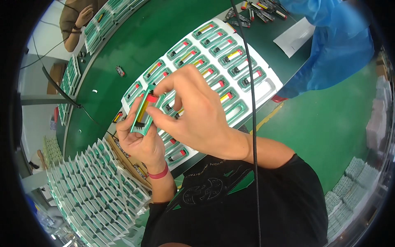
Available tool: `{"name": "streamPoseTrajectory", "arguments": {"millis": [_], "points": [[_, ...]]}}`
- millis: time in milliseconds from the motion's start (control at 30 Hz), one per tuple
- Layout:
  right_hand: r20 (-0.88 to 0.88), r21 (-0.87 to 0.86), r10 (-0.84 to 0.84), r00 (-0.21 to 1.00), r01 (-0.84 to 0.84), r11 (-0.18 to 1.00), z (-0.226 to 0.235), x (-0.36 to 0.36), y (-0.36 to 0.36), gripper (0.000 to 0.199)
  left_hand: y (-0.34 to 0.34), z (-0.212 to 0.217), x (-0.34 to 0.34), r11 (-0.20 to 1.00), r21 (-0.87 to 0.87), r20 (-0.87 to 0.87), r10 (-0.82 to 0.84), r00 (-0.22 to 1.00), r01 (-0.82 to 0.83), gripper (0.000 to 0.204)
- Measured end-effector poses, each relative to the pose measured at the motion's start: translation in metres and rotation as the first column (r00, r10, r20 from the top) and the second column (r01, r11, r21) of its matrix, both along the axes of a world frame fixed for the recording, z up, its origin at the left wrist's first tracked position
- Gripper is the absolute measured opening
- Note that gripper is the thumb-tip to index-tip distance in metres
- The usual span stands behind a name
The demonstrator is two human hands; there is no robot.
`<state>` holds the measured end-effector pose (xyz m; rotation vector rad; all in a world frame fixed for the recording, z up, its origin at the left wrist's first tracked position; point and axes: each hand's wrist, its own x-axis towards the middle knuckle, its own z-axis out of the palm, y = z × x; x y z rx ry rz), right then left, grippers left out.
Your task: Assembling small battery units into green plastic cases at a factory workbench.
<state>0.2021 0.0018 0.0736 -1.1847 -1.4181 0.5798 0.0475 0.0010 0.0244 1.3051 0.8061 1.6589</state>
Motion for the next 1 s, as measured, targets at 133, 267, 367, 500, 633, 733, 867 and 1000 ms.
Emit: {"name": "streamPoseTrajectory", "arguments": {"millis": [133,267,367,500,633,733,867,1000], "points": [[-0.094,-0.071,0.043,0.995,-0.05,0.996,0.001,-0.001,0.003,0.046,0.002,0.002,0.005,0.997,-0.081,0.019,-0.001,1.0,0.003,0.044],[-0.065,-0.091,0.103,0.993,-0.109,0.99,-0.006,0.007,0.008,0.043,0.002,0.015,0.0,0.97,-0.213,0.022,-0.114,0.993,0.116,0.044],[-0.077,-0.183,0.1,0.992,-0.112,0.977,-0.005,0.009,0.01,0.039,0.003,0.018,-0.003,0.931,-0.36,-0.092,-0.106,0.99,0.066,0.037],[-0.016,-0.204,0.193,0.981,-0.192,0.96,-0.017,0.018,0.019,0.042,0.006,0.022,-0.008,0.902,-0.43,-0.291,-0.175,0.941,0.035,0.034],[-0.083,-0.448,0.438,0.895,-0.426,0.786,-0.012,0.036,0.033,0.032,0.005,0.026,-0.015,0.907,-0.417,-0.4,-0.235,0.886,0.053,0.028],[-0.01,-0.566,0.568,0.823,-0.473,0.675,-0.005,0.041,0.038,0.034,0.004,0.031,-0.016,0.928,-0.372,-0.571,-0.235,0.786,0.006,0.026],[0.121,-0.433,0.56,0.819,-0.464,0.772,-0.018,0.034,0.034,0.029,0.007,0.033,-0.018,0.967,-0.256,-0.704,-0.18,0.687,-0.008,0.025],[0.198,-0.447,0.515,0.834,-0.391,0.805,-0.044,0.023,0.037,0.028,0.015,0.024,-0.021,0.982,-0.185,-0.814,-0.134,0.565,-0.033,0.029]]}}
